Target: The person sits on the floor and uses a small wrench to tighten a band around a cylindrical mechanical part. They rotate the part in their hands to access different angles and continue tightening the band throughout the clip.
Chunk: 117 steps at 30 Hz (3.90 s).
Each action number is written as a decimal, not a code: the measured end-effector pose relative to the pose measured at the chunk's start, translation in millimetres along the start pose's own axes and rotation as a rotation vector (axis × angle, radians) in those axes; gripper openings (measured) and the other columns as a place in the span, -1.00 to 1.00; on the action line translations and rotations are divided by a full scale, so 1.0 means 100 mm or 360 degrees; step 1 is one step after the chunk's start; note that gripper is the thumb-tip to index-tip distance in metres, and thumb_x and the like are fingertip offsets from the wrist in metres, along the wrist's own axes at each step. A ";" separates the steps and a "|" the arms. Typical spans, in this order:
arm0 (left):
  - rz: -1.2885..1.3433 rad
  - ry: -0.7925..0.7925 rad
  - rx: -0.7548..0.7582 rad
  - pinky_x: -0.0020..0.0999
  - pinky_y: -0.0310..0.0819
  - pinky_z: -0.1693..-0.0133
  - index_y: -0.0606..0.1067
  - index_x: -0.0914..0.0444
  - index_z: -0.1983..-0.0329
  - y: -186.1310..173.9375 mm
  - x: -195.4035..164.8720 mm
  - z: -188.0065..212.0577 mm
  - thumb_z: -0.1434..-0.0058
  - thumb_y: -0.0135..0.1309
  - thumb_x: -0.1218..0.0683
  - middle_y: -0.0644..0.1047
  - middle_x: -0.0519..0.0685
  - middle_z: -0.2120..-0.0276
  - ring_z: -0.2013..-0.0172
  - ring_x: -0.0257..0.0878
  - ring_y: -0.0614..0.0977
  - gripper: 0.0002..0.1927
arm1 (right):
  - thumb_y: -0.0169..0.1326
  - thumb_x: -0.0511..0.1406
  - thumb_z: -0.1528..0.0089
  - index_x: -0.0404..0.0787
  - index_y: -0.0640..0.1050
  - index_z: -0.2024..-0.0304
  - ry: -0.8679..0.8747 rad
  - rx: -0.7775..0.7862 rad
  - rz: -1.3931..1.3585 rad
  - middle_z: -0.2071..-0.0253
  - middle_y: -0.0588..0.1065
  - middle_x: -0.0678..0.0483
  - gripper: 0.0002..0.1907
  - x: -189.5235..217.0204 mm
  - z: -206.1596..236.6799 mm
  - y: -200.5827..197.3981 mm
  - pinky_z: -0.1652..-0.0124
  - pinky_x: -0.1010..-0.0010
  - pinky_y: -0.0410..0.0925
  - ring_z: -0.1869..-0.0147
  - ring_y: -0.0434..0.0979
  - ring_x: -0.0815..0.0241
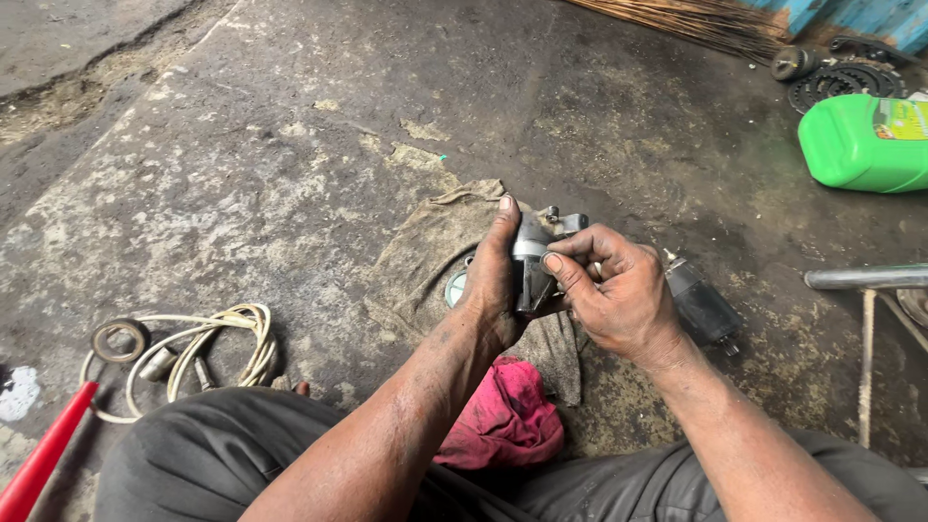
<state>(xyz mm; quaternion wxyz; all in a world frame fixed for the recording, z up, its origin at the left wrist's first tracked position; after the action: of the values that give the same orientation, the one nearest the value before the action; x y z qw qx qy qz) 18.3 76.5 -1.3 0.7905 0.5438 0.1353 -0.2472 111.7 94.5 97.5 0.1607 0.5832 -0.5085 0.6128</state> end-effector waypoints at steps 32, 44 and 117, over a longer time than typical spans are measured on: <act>0.0092 0.0042 0.0074 -0.17 0.67 0.23 0.45 0.23 -0.01 0.04 -0.11 0.02 -0.33 -0.34 -0.44 0.58 0.04 0.25 0.29 -0.17 0.68 -0.28 | 0.18 -0.31 -0.34 -0.25 0.57 0.19 -0.0181 -0.0117 0.0154 0.47 0.56 0.09 -0.89 0.18 0.04 0.05 0.46 0.52 0.35 0.44 0.46 0.36; 0.0073 0.0372 -0.0165 -0.25 0.57 0.35 0.41 0.22 0.04 -0.18 -0.23 -0.04 -0.47 -0.16 -0.42 0.48 -0.01 0.30 0.37 -0.21 0.58 -0.39 | 0.21 -0.34 -0.25 -0.26 0.59 0.25 -0.0303 0.0059 0.0279 0.40 0.60 0.13 -0.90 0.28 0.07 0.19 0.51 0.59 0.42 0.43 0.58 0.46; 0.0056 0.0615 -0.0252 -0.31 0.56 0.44 0.43 0.22 0.06 -0.11 -0.38 0.13 -0.29 -0.12 -0.44 0.49 -0.01 0.34 0.41 -0.22 0.58 -0.35 | 0.16 -0.34 -0.33 -0.25 0.49 0.18 0.0167 -0.0133 -0.0441 0.50 0.48 0.16 -0.88 -0.11 0.01 0.15 0.59 0.62 0.38 0.55 0.47 0.48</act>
<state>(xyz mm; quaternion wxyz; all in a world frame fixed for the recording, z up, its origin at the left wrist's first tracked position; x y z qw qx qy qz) -20.1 70.2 13.4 0.7943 0.5196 0.2939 -0.1130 103.0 91.3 81.1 0.2941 0.6078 -0.4390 0.5927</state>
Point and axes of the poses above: each hand's wrist, its own z-axis away from the middle knuckle, its own y-axis out of the palm, x = y × z, the point moved 9 cm from there along -z, towards the middle knuckle
